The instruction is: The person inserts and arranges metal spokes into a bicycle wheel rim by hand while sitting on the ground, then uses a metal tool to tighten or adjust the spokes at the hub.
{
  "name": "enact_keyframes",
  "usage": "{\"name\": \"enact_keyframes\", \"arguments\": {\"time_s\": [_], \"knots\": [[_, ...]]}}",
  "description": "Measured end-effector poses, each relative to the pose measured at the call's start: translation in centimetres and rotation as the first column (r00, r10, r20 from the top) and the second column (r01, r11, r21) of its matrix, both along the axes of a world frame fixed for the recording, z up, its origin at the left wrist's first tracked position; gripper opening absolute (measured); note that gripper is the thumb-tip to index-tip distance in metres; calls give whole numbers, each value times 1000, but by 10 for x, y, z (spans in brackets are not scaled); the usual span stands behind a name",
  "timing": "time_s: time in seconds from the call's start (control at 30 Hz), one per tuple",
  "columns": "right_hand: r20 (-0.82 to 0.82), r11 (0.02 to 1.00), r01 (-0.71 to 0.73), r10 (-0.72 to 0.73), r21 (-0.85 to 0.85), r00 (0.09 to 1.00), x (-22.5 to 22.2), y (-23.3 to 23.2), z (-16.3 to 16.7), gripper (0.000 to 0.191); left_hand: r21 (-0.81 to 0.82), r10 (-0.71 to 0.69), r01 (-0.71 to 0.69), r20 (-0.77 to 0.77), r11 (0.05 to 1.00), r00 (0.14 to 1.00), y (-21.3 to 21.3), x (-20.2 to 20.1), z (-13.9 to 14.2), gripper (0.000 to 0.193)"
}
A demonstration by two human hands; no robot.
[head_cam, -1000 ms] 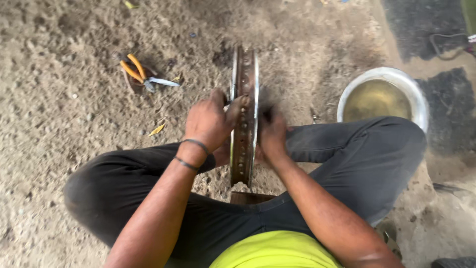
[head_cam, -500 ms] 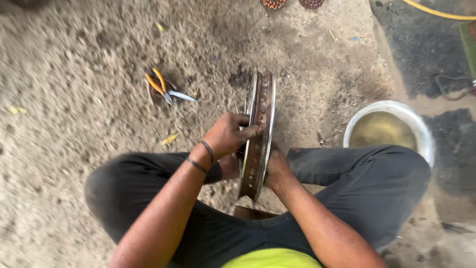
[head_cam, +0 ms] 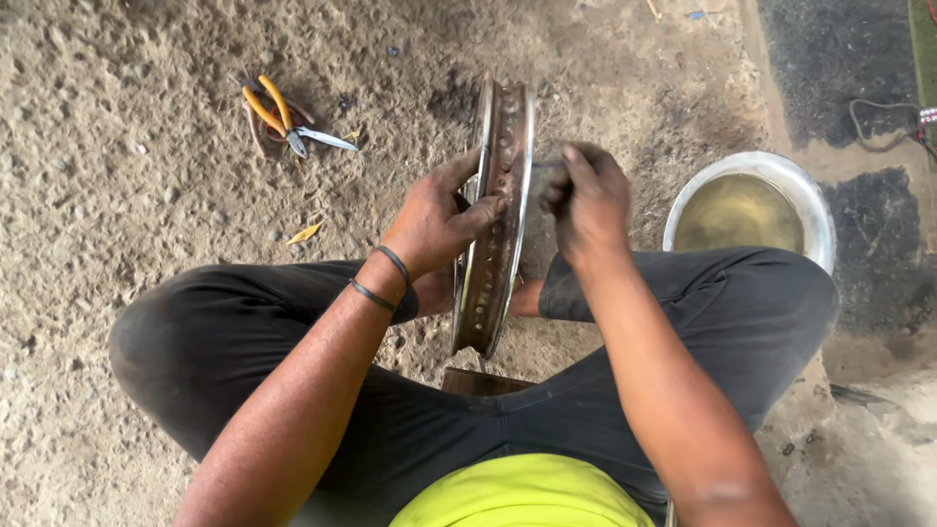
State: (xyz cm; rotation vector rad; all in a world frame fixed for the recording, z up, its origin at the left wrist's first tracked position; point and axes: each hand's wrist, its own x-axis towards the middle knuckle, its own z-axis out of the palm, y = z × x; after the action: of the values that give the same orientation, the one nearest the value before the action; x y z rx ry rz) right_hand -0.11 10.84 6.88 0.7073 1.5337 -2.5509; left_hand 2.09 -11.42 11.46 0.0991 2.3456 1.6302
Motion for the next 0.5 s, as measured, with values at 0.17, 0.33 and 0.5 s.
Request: {"name": "enact_keyframes", "arguments": {"time_s": [0.17,0.33,0.5], "knots": [[-75,987,-18,30,161,997,-46,-45,-32,20,100,21,-18,-29,995,999,1,0,1,70],[290,958,-250,201,141,936,-45,-66,-10,54,-92,-24,-2,-286,996,958,-3,-1,-13,72],[184,915,-376,398,-143,899,-52,-61,-28,54,-336,-95,-31,-351,941,932,-9,-12,-7,88]]}}
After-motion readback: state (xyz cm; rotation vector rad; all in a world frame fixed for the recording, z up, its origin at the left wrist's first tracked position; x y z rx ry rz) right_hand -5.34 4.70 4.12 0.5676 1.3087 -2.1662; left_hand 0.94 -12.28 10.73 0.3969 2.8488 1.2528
